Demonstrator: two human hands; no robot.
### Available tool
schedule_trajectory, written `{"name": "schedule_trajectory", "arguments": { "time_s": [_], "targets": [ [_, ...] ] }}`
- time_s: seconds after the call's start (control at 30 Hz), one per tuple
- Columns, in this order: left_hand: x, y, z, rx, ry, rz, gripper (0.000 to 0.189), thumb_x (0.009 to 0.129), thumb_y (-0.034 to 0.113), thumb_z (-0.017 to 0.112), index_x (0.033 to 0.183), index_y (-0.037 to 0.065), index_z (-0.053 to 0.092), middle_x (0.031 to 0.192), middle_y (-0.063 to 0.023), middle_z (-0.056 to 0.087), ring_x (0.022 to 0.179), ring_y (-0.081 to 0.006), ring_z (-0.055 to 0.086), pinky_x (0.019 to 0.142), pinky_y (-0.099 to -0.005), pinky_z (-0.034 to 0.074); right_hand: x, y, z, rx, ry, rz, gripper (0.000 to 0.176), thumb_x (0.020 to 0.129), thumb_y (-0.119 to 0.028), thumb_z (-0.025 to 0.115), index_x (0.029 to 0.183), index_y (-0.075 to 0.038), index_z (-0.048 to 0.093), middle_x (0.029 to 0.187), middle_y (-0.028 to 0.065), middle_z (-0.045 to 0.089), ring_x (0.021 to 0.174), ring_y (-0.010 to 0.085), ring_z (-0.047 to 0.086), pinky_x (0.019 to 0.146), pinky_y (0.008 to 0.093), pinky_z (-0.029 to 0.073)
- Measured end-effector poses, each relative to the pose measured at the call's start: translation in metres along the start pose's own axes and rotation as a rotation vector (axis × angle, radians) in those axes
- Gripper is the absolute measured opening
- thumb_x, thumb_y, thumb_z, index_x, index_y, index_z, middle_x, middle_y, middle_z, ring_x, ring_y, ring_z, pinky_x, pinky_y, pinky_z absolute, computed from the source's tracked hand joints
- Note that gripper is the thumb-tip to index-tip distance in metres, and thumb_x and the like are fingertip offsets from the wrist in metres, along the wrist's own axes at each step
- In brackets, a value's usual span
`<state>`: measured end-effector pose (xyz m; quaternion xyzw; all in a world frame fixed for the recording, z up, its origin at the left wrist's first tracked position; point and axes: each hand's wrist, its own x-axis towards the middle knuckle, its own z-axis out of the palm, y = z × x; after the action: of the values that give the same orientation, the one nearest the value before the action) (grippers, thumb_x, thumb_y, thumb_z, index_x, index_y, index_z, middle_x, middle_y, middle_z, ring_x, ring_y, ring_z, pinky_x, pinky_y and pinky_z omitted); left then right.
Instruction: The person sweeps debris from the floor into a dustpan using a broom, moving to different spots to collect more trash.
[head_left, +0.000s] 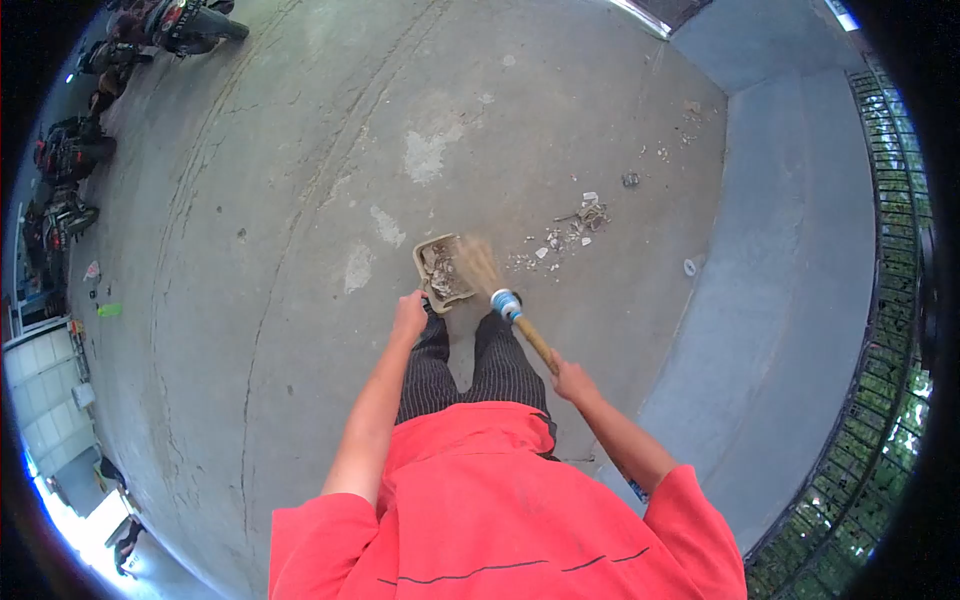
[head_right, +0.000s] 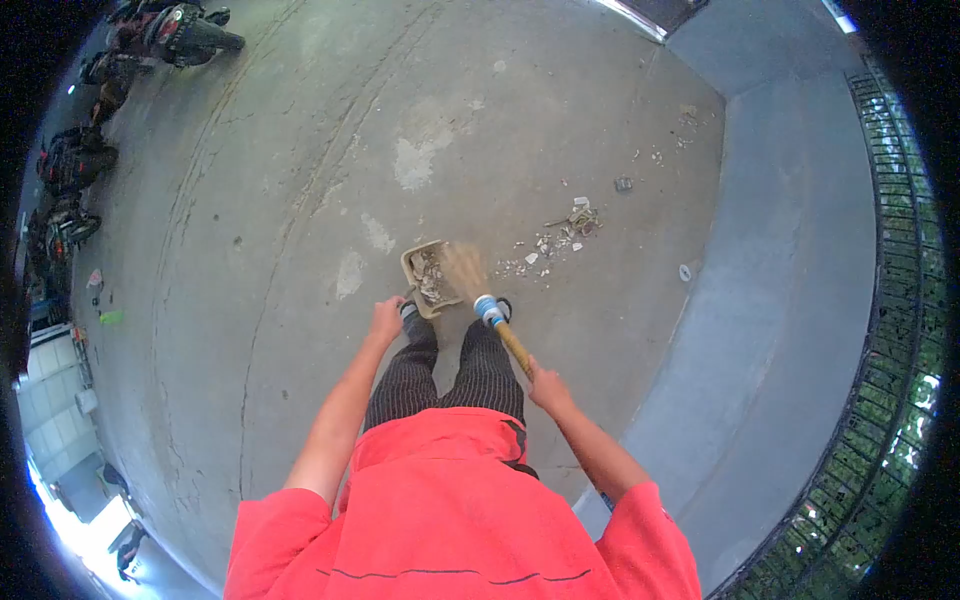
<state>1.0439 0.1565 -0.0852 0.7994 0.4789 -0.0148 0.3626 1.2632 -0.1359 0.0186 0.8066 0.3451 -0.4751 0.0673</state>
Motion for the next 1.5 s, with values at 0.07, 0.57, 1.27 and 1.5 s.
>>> {"name": "schedule_trajectory", "arguments": {
  "time_s": [0.07, 0.57, 1.27, 1.5],
  "targets": [
    [0.002, 0.009, -0.001, -0.027, -0.024, -0.005, 0.028, 0.072, -0.006, 0.045, 0.094, 0.003, 0.060, 0.086, -0.0249, 0.060, 0.084, -0.0402, 0.057, 0.074, -0.0461, 0.046, -0.021, 0.001, -0.002, 0.011, -0.041, -0.021, 0.061, 0.079, -0.021, 0.055, 0.134, -0.018, 0.028, 0.089, 0.0258, 0.059, 0.082, 0.0422, 0.058, 0.074, 0.0501, 0.046],
    [0.016, -0.001, -0.004, 0.043, -0.141, 0.100, 0.025, 0.072, -0.004, 0.046, 0.092, 0.004, 0.060, 0.082, -0.0249, 0.060, 0.082, -0.0408, 0.058, 0.073, -0.0459, 0.046, -0.084, 0.016, 0.041, 0.451, 0.256, 0.239, 0.063, 0.082, -0.024, 0.054, 0.137, -0.014, 0.025, 0.075, 0.0197, 0.061, 0.056, 0.0291, 0.060, 0.054, 0.0395, 0.049],
    [0.023, -0.001, -0.007, 0.049, -0.159, 0.125, 0.026, 0.074, 0.000, 0.047, 0.097, 0.001, 0.059, 0.082, -0.0290, 0.058, 0.082, -0.0439, 0.057, 0.073, -0.0485, 0.046, -0.090, -0.072, 0.101, 0.425, 0.017, 0.089, 0.066, 0.082, -0.024, 0.055, 0.137, -0.009, 0.023, 0.071, 0.0179, 0.061, 0.050, 0.0250, 0.058, 0.050, 0.0379, 0.049],
    [0.012, -0.001, -0.021, 0.073, -0.105, 0.070, 0.026, 0.073, -0.001, 0.049, 0.097, 0.001, 0.060, 0.082, -0.0284, 0.059, 0.081, -0.0436, 0.057, 0.071, -0.0491, 0.046, -0.115, -0.075, 0.015, 0.583, -0.041, 0.254, 0.064, 0.082, -0.023, 0.052, 0.138, -0.010, 0.024, 0.067, 0.0169, 0.061, 0.047, 0.0239, 0.057, 0.049, 0.0359, 0.049]
  ]
}}
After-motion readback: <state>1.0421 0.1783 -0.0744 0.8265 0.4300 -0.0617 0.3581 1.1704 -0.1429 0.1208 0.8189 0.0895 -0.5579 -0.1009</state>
